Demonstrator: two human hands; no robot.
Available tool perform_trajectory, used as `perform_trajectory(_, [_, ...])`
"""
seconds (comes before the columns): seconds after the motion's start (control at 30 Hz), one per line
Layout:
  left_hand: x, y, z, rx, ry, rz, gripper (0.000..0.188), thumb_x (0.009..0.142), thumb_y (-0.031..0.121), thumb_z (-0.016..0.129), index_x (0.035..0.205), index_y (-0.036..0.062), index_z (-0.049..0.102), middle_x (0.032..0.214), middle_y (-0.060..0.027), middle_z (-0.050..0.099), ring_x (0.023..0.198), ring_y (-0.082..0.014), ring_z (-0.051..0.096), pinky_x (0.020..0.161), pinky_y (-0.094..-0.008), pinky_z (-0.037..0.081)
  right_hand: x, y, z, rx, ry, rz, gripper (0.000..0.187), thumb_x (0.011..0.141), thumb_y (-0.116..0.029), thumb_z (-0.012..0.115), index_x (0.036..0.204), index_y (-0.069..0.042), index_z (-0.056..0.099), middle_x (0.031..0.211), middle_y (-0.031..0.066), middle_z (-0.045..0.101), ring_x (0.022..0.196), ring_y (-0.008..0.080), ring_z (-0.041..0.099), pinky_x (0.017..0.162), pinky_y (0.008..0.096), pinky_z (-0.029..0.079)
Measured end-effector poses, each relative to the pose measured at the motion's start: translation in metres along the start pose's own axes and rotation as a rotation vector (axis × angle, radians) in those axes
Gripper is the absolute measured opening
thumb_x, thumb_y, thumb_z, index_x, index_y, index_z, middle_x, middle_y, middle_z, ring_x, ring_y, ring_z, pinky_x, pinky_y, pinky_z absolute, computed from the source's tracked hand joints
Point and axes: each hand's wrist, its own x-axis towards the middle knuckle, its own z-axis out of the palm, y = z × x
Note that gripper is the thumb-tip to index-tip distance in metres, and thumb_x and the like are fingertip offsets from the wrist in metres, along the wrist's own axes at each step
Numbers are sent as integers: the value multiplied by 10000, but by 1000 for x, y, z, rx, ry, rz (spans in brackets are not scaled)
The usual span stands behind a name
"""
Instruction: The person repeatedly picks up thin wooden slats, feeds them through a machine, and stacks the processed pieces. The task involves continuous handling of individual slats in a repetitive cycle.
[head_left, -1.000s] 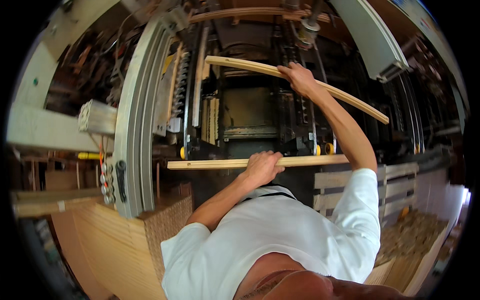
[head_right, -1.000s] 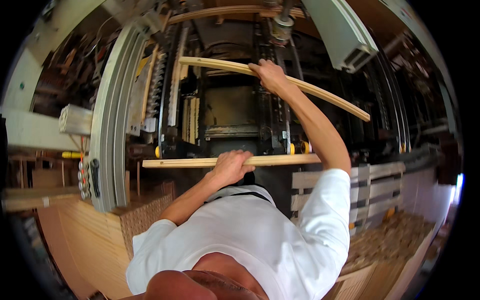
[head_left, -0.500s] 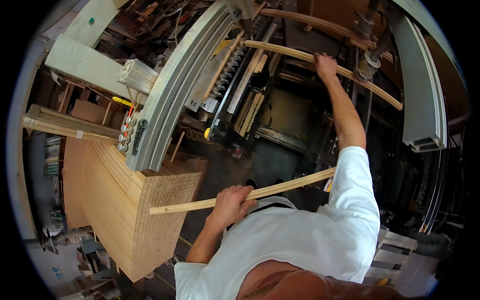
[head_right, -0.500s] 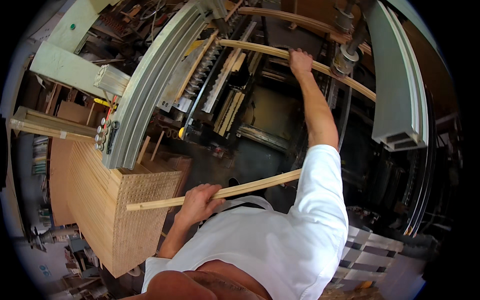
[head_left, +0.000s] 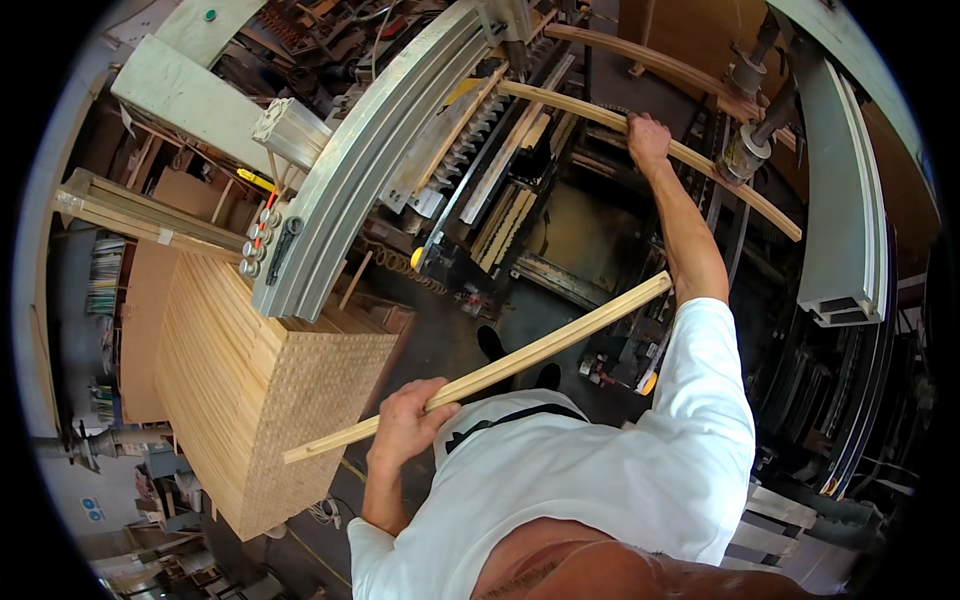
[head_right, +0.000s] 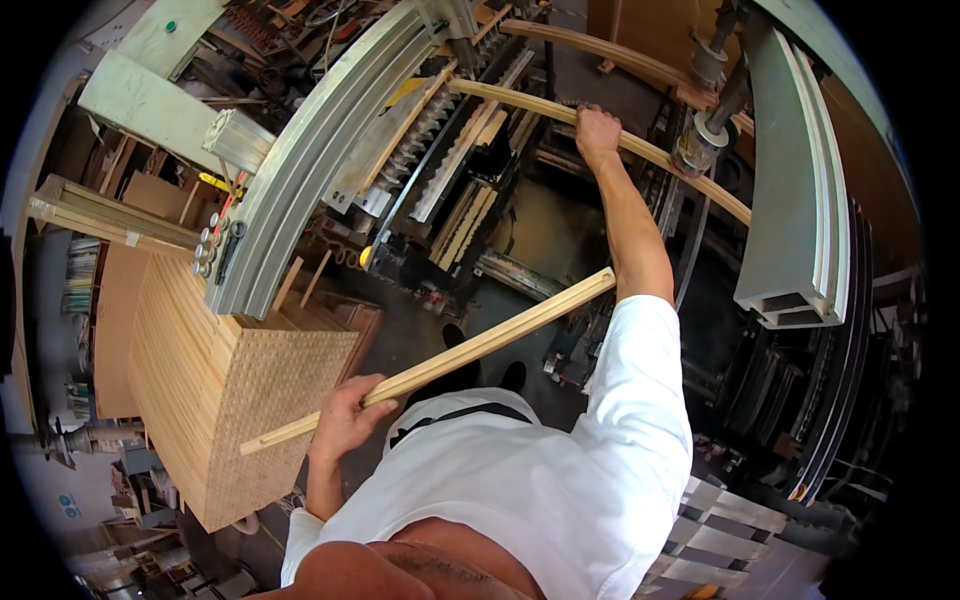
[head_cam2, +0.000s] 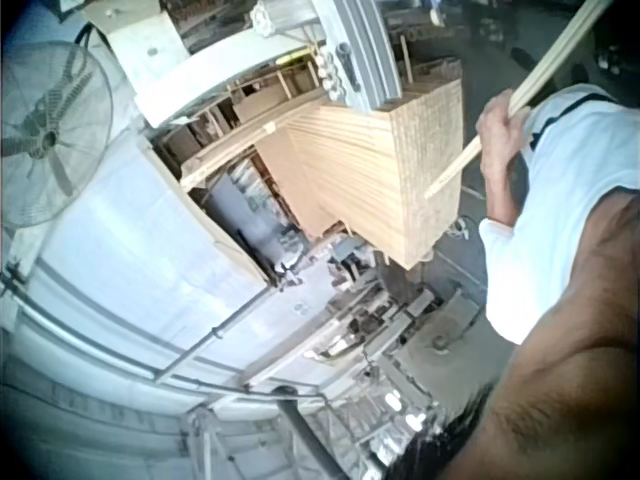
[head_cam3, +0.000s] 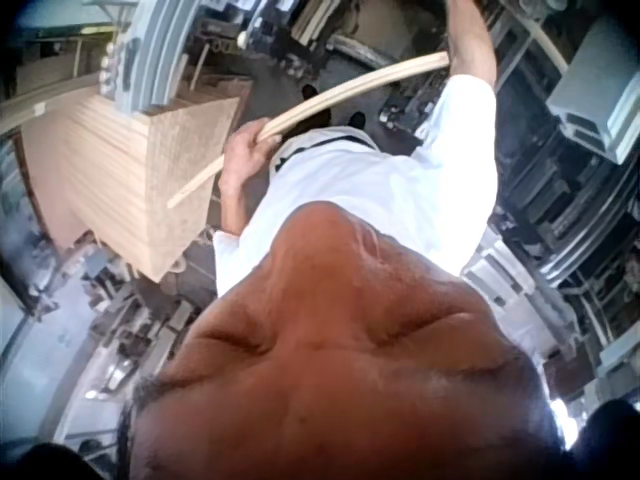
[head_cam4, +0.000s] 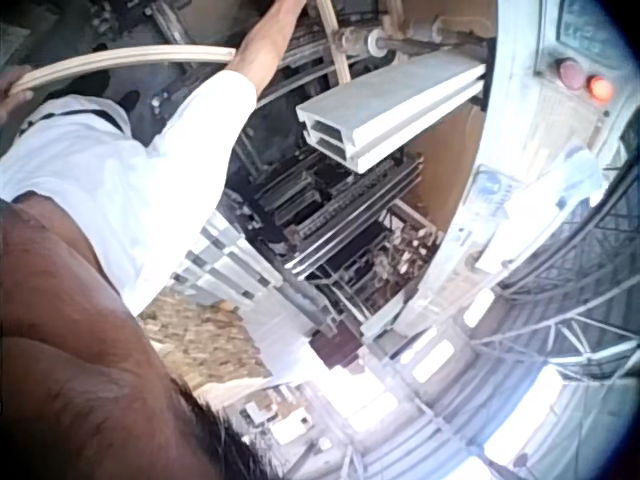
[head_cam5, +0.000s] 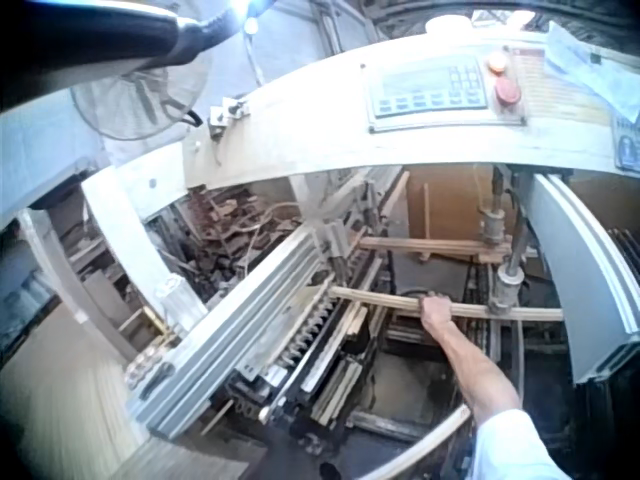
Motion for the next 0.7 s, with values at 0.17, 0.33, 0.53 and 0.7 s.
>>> perform_trajectory(0.17, [-47,-8,-46,-121,73,-190,348,766,83,806,1089,8,703,900,-112,701,799,-226,671,730,-330,522,5,-7,-10,-33,-111,53,285,922,-130,512,1149,-114,683,1145,115,678,1055,333,665,894,478,511])
perform_trajectory(0.33, [-110,-16,-101,-319,281,-457,340,789,27,780,1116,-24,699,956,-18,687,881,-130,612,801,-306,499,5,-3,-4,-36,-121,106,294,942,-157,487,1163,-154,681,1199,113,663,1112,335,646,928,525,481])
perform_trajectory(0.53, [-194,-47,-159,-132,560,-569,352,835,104,748,1142,-54,682,1013,-50,688,941,-139,605,884,-300,479,6,-3,2,-139,-159,110,276,924,-234,585,1173,-140,656,1130,146,702,1076,355,680,869,507,550])
perform_trajectory(0.7, [-287,-119,-209,-217,787,-717,285,938,203,684,1134,-4,683,818,32,604,755,-58,516,671,-245,425,3,6,2,166,211,60,633,941,-414,623,1448,-64,478,1316,232,604,1202,416,582,985,493,493])
